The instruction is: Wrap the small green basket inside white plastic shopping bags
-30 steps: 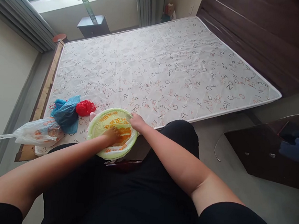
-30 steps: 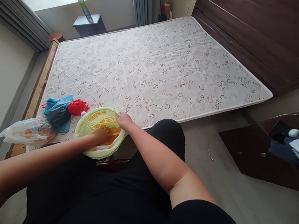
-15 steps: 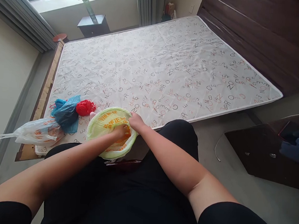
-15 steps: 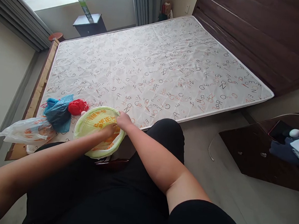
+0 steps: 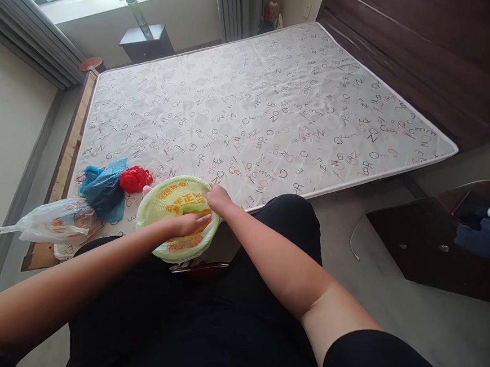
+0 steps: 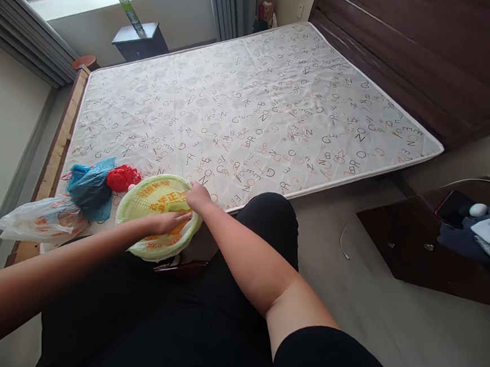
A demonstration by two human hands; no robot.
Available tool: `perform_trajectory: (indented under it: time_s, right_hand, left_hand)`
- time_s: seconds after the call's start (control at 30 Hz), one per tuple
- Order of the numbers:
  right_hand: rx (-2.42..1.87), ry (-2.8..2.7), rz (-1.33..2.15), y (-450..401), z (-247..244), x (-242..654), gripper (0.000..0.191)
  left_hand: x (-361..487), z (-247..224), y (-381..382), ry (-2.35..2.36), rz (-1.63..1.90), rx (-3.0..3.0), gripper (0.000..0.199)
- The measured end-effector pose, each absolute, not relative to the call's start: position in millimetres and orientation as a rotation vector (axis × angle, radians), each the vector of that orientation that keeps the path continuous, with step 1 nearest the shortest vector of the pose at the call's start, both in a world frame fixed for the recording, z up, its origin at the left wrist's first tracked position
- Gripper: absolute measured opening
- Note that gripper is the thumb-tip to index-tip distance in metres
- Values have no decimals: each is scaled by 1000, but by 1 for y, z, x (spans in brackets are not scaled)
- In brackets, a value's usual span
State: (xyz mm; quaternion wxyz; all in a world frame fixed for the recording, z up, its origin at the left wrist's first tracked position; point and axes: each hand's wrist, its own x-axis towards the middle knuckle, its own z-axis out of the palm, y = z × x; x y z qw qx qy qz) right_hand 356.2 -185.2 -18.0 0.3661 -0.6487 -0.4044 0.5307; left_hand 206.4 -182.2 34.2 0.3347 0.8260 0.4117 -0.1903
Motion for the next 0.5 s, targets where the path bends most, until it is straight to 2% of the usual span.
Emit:
perform_trajectory:
  time_s: [0.17, 0.23, 0.37, 0.5]
  right_hand:
    - [-1654, -1013, 1379, -182, -19, 358, 37]
    - [-1648, -1009, 1386, -182, -18, 358, 37]
    - [-1664, -1031, 1366, -186, -16, 356, 35]
    - [-1641, -1034, 1372, -186, -15, 353, 39]
  left_hand:
    - [165, 63, -213, 815, -831, 2318, 64]
    - [155, 60, -229, 872, -883, 2374, 62]
    - [143, 38, -253, 994, -966, 2436, 44]
    - [141, 32, -259, 1087, -931, 2449, 42]
